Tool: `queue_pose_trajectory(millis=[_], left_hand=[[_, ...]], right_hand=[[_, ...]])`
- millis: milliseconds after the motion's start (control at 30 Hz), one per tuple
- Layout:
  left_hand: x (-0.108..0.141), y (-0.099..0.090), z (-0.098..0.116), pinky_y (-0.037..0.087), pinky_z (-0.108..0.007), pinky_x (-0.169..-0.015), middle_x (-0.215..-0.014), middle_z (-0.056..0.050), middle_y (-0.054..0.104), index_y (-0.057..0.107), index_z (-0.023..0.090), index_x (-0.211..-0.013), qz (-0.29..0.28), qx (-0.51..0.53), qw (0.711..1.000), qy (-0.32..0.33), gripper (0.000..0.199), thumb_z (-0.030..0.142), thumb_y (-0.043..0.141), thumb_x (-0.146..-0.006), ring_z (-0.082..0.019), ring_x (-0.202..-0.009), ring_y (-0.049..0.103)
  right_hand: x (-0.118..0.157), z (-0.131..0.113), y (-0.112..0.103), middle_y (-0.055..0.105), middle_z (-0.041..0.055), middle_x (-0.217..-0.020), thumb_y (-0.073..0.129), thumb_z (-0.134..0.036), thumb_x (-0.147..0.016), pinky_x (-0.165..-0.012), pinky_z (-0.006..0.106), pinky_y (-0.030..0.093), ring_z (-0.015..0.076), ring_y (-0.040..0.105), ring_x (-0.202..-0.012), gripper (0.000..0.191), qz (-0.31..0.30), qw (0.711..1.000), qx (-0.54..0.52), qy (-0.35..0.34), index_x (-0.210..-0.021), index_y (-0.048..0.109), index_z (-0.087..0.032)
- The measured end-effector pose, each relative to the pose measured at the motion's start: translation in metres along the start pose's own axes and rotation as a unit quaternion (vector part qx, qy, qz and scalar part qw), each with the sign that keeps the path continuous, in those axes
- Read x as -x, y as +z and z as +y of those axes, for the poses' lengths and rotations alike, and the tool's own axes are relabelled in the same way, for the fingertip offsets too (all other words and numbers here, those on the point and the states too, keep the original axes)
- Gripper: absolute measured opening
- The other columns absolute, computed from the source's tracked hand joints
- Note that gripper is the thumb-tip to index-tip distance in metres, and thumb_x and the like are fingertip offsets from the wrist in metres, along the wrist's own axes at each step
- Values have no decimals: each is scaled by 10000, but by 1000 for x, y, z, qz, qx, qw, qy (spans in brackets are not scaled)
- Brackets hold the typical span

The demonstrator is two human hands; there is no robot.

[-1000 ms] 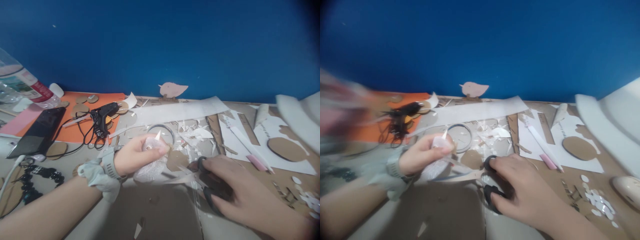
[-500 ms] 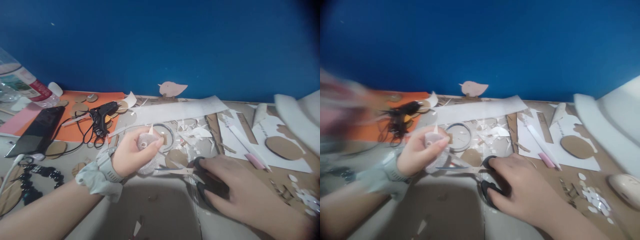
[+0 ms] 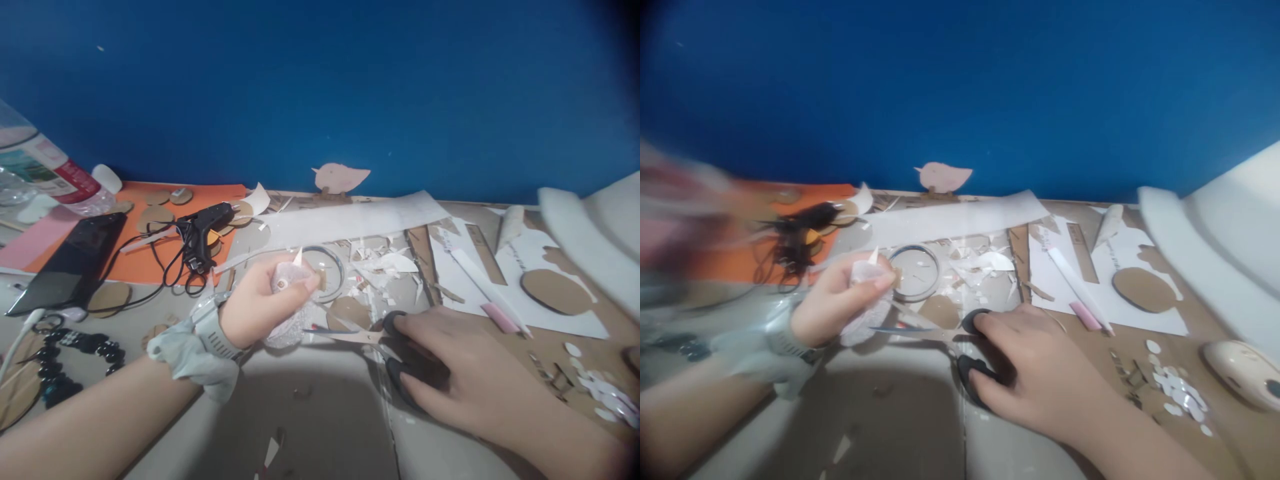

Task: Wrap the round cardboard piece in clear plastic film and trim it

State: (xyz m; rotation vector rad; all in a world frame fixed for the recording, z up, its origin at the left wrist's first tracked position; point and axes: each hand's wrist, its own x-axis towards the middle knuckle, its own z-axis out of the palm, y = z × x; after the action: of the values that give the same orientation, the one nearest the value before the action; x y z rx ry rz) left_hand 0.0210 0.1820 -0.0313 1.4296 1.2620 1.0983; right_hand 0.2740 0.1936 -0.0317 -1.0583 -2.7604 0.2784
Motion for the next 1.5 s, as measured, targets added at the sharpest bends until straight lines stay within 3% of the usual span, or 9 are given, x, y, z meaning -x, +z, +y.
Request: queue_pose_trajectory(millis=[600,900,1033,1233,1500], left_hand=[[1,1,-7,399,-188,-601,-651,33,514,583,166,-756,-3,25,1000,-4,169,317,565,-829,-87,-616,463],[-1,-1,-6,389,-188,-544,-630,28,511,575,156,-747,-2,76,997,-26,154,299,572,-806,-87,-570,463],[-3,-1,-5,374,-200,-517,-630,21,510,578,144,-771,39,133,989,-52,186,330,575,-788,-88,-540,455],[-4,2,-6,388,-217,-554,-616,21,519,579,140,-765,95,118,988,-3,213,353,579,-779,-101,-560,475],[6,6,-1,387,-217,-601,-637,27,506,559,142,-758,95,61,993,44,202,342,576,-784,-101,-595,463]], right_hand=[[0,2,-2,579,19,-666,515,-258,-709,-520,285,380,197,553,-614,194,-56,996,-45,53,-895,544,-214],[-2,3,-2,598,43,-733,525,-256,-709,-558,301,419,204,563,-655,265,-63,995,-68,35,-967,540,-197],[-8,-6,-9,587,33,-719,541,-223,-694,-596,304,418,195,551,-663,189,-54,996,-68,13,-879,523,-189],[-5,-32,-22,615,9,-792,536,-151,-774,-675,303,394,184,567,-742,132,-53,998,-23,-10,-887,519,-217],[5,-47,-17,595,-2,-857,496,-51,-810,-634,277,401,169,554,-777,180,-84,996,19,-19,-878,523,-215]])
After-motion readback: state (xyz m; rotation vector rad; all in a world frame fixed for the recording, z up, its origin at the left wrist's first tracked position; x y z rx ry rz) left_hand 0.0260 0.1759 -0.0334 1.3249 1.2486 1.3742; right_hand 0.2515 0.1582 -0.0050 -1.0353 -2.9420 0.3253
